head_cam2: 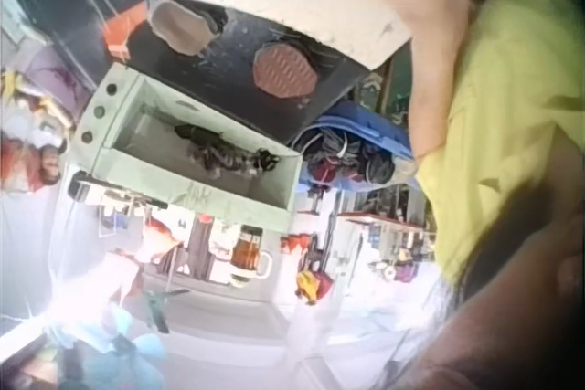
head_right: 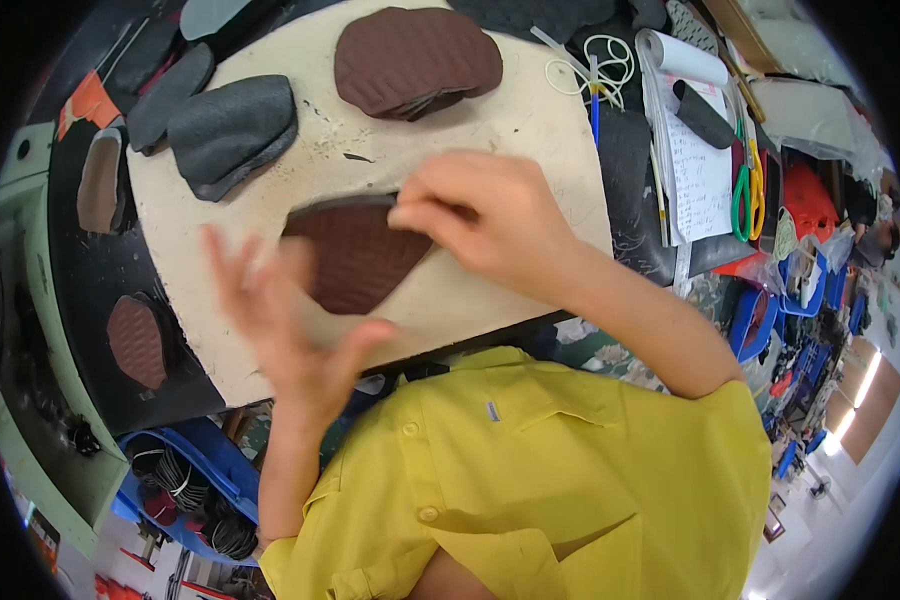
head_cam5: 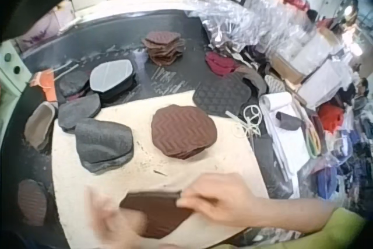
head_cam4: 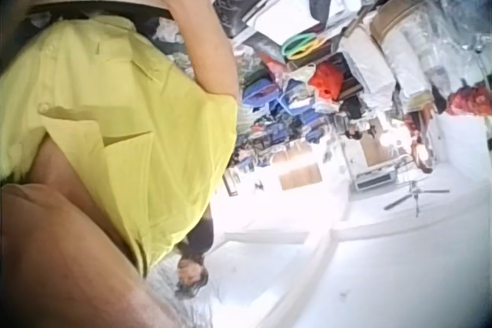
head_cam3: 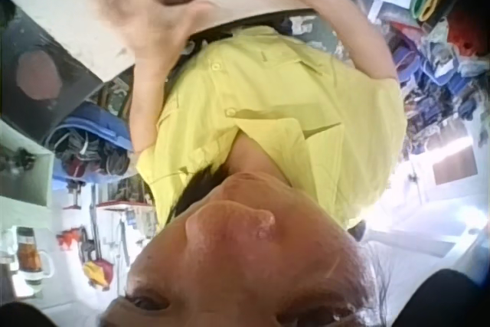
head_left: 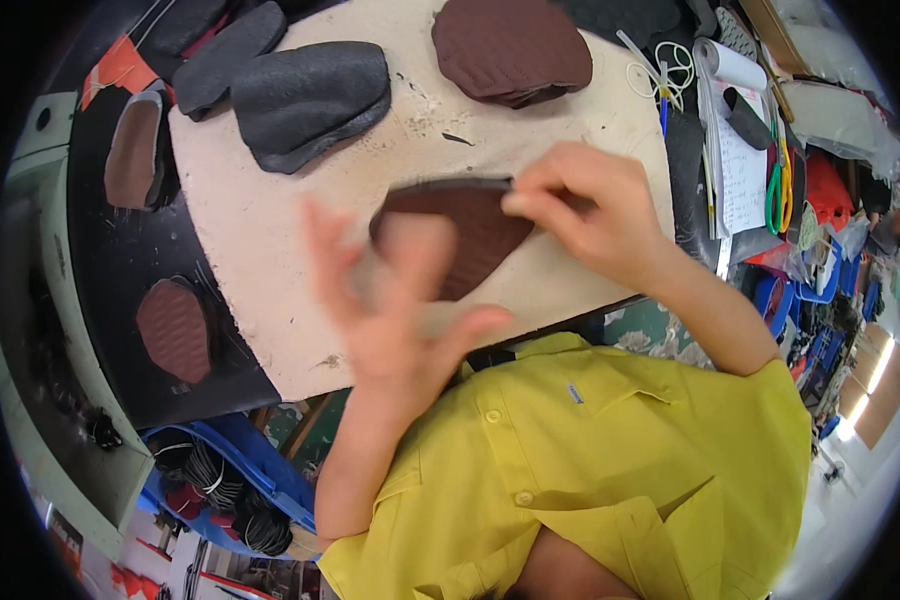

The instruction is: The person assembles shoe insole components by hand, repeatedly picking up dark and maroon pieces, aligning them, and pressing them together on a workbench. They handle multiple pairs, stacking completed assemblies and occasionally reaching for additional parts from nearby piles.

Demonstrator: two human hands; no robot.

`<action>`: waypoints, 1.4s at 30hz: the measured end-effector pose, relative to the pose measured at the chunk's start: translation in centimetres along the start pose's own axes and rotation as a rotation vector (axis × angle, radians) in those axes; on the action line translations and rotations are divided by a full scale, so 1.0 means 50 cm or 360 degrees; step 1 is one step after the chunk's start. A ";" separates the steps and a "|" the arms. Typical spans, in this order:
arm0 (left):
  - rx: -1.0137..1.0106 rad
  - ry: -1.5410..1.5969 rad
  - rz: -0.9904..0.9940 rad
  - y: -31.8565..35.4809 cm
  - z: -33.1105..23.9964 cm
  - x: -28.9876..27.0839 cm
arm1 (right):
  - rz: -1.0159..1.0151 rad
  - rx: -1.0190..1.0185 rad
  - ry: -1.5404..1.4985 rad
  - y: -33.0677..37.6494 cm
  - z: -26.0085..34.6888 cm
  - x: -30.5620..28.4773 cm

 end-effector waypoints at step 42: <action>0.0522 -0.0330 -0.0162 0.058 -0.003 -0.102 | 0.0449 -0.1171 0.0865 0.054 0.141 0.135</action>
Point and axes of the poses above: each hand's wrist, its own y-axis away from the middle knuckle, its own x-axis out of the palm, z = x × y, the point moved 6 cm from there along -y, towards the middle knuckle, and after that the axes turned 10 degrees about -y, right-handed, at the moved point
